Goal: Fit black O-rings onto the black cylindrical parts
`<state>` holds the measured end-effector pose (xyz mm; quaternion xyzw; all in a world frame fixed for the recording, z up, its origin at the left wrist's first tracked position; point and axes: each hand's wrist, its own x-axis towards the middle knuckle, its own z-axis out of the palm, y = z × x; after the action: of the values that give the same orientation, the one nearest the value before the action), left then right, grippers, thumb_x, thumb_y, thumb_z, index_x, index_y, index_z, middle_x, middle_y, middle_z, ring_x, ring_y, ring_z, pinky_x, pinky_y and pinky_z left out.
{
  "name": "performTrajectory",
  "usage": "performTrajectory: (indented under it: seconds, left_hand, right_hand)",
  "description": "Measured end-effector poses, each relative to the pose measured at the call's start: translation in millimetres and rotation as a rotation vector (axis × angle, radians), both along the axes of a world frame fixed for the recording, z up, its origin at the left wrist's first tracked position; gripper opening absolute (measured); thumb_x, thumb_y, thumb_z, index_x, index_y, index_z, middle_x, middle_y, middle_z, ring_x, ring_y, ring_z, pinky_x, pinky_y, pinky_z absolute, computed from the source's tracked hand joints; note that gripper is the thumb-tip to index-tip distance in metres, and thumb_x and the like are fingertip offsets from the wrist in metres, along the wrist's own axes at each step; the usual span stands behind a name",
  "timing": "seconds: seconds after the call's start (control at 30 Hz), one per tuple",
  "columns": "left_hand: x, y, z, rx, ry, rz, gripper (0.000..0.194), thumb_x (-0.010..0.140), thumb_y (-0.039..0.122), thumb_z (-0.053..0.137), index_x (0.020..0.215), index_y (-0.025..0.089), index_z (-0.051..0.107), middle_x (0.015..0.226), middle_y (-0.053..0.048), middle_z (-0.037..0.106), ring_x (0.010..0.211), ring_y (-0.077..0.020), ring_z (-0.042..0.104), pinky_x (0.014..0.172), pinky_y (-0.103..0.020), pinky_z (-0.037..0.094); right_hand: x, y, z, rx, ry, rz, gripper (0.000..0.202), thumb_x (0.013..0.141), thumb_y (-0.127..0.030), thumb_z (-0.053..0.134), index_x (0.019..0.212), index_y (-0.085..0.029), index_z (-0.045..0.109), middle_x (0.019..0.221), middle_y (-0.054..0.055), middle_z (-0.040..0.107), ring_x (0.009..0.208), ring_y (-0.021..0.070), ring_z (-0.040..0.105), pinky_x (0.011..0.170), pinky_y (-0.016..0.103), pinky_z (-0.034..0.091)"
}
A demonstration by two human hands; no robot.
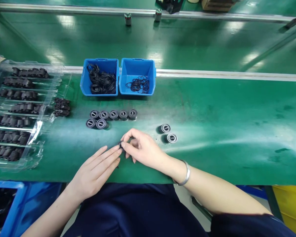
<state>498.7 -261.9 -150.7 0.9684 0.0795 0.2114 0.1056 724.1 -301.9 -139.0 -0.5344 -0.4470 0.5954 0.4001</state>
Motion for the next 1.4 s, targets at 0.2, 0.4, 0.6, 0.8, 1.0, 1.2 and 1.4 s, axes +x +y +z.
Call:
performTrajectory:
  seconds: [0.2, 0.4, 0.6, 0.8, 1.0, 1.2, 1.4]
  left_hand:
    - [1, 3, 2.2, 0.035, 0.044, -0.019, 0.031, 0.096, 0.005, 0.042, 0.117, 0.003, 0.065, 0.139, -0.016, 0.058, 0.137, -0.0302, 0.047, 0.119, -0.046, 0.031]
    - [0, 4, -0.7, 0.018, 0.048, -0.02, 0.03, 0.097, 0.007, 0.046, 0.12, 0.003, 0.064, 0.141, -0.017, 0.056, 0.138, -0.0277, 0.046, 0.117, -0.042, 0.031]
    - [2, 4, -1.5, -0.019, 0.039, 0.003, 0.027, 0.097, 0.006, 0.046, 0.114, 0.006, 0.066, 0.138, -0.014, 0.06, 0.139, -0.0277, 0.044, 0.119, -0.046, 0.025]
    - [4, 2, -0.3, -0.014, 0.067, -0.013, 0.028, 0.097, 0.005, 0.043, 0.114, 0.004, 0.066, 0.141, -0.016, 0.057, 0.141, -0.03, 0.042, 0.113, -0.045, 0.031]
    - [5, -7, -1.1, 0.016, 0.056, 0.058, 0.03, 0.098, 0.007, 0.043, 0.119, 0.005, 0.065, 0.143, -0.013, 0.056, 0.138, -0.0256, 0.045, 0.111, -0.041, 0.029]
    - [8, -6, 0.5, -0.004, 0.082, 0.044, 0.029, 0.097, 0.007, 0.044, 0.115, 0.006, 0.067, 0.147, -0.013, 0.052, 0.143, -0.035, 0.037, 0.108, -0.048, 0.034]
    - [6, 0, 3.6, 0.037, 0.088, 0.052, 0.025, 0.097, 0.008, 0.046, 0.109, 0.009, 0.068, 0.146, -0.012, 0.053, 0.139, -0.0333, 0.043, 0.096, -0.043, 0.043]
  right_hand:
    - [3, 16, -1.4, -0.173, 0.109, 0.107, 0.021, 0.094, -0.036, 0.062, 0.1, -0.017, 0.055, 0.062, -0.002, 0.062, 0.047, 0.0119, 0.061, 0.036, 0.016, 0.046]
    - [5, 32, 6.0, -0.317, 0.194, 0.091, 0.015, 0.085, -0.024, 0.07, 0.087, -0.015, 0.058, 0.062, -0.001, 0.064, 0.044, 0.0113, 0.061, 0.036, 0.016, 0.049]
    - [2, 16, -1.9, -0.259, 0.359, -0.027, 0.022, 0.089, -0.029, 0.066, 0.099, -0.009, 0.066, 0.059, 0.002, 0.063, 0.052, 0.0121, 0.062, 0.047, 0.019, 0.052]
    - [-7, -9, -5.5, -0.198, 0.495, -0.173, 0.028, 0.094, -0.023, 0.061, 0.117, -0.008, 0.066, 0.079, 0.005, 0.066, 0.066, 0.0097, 0.061, 0.065, 0.021, 0.053]
    - [-4, -13, -1.5, -0.228, 0.531, -0.089, 0.037, 0.094, -0.017, 0.06, 0.13, -0.01, 0.061, 0.085, 0.005, 0.066, 0.071, 0.0098, 0.061, 0.067, 0.021, 0.052]
    - [1, 5, 3.8, -0.305, 0.561, 0.0, 0.028, 0.097, -0.028, 0.058, 0.119, -0.011, 0.063, 0.079, 0.005, 0.065, 0.07, 0.0145, 0.066, 0.05, 0.018, 0.052]
    - [-1, 17, -2.3, -0.309, 0.452, 0.057, 0.017, 0.096, -0.027, 0.06, 0.107, -0.013, 0.062, 0.059, -0.002, 0.059, 0.046, 0.009, 0.056, 0.036, 0.013, 0.045]
